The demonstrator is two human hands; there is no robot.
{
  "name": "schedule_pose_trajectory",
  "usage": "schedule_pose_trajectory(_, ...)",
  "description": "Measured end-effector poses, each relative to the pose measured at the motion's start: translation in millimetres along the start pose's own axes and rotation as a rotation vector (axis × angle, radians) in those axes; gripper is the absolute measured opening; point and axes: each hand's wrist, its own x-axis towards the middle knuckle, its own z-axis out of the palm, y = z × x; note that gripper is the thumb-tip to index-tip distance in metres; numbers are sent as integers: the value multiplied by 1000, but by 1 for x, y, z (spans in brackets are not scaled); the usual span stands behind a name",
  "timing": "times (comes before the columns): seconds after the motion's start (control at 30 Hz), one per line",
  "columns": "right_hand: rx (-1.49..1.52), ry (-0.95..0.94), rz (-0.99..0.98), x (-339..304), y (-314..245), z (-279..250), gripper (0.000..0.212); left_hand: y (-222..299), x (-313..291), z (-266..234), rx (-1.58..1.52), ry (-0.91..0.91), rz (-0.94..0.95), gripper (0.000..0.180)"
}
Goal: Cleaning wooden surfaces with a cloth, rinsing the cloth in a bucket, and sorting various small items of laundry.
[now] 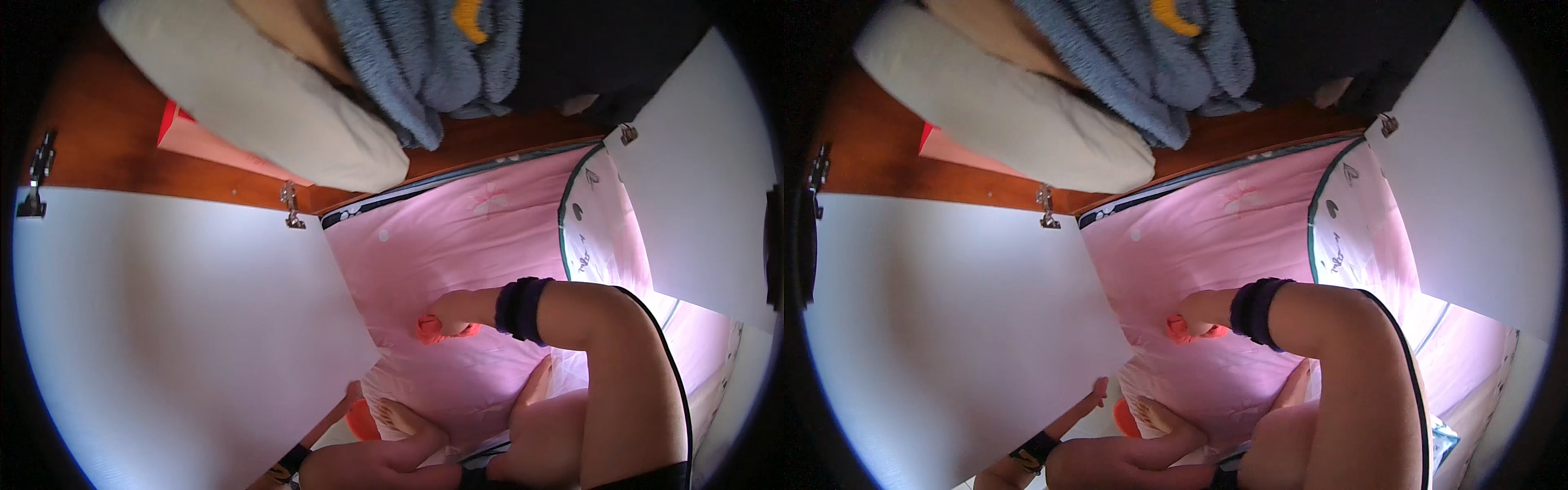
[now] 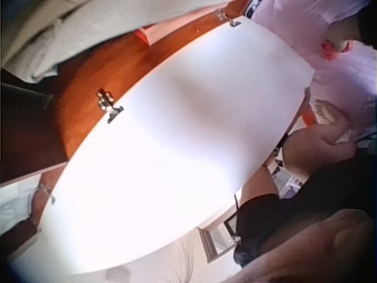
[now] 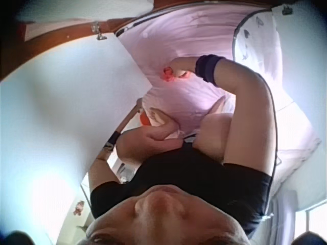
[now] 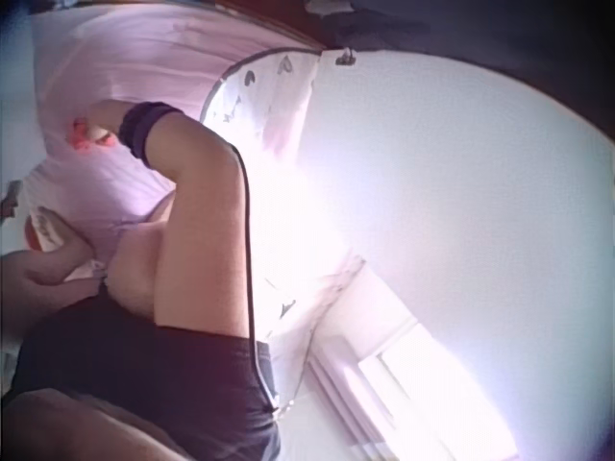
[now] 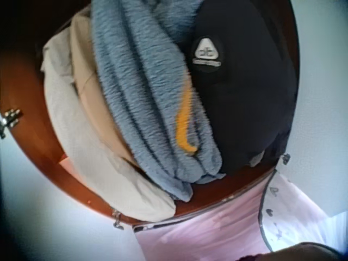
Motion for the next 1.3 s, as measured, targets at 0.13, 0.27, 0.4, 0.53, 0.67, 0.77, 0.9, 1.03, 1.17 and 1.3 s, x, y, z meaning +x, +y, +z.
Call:
schedule_pose_trajectory(0.13, 289, -7, -61, -20, 4, -5, 11, 27, 27, 11, -276, -199, -163, 30)
schedule_pose_trajectory(0.27, 427, -104, 137, -32, -2, -8, 15, 48, 74, 36, -517, -346, -322, 32)
schedule_pose_trajectory(0.4, 252, 353, -66, 12, 63, 18, 4, 73, 134, 63, -662, -393, -379, 35)
schedule_pose_trajectory(0.53, 624, 334, -130, -32, 74, -11, 2, 97, 191, 72, -884, -150, -339, 44)
schedule_pose_trajectory(0.67, 858, 246, -205, -53, 75, -22, 6, 99, 236, 75, -837, -67, -228, 38)
schedule_pose_trajectory(0.77, 907, 239, -208, -61, 65, -33, 10, 90, 261, 76, -752, -48, -133, 32)
schedule_pose_trajectory(0.9, 744, 377, -91, -54, 36, -41, 16, 85, 290, 64, -455, 8, -26, 38)
schedule_pose_trajectory(1.03, 181, 548, -6, -6, 35, -18, 15, 80, 308, 53, -393, 86, 38, 39)
schedule_pose_trajectory(1.17, 846, 555, -43, 15, 69, 12, 19, 56, 312, 52, -489, 63, 146, 36)
schedule_pose_trajectory(1.3, -237, 837, 130, -10, 39, 1, 21, -24, 274, 49, -525, 53, 22, 33)
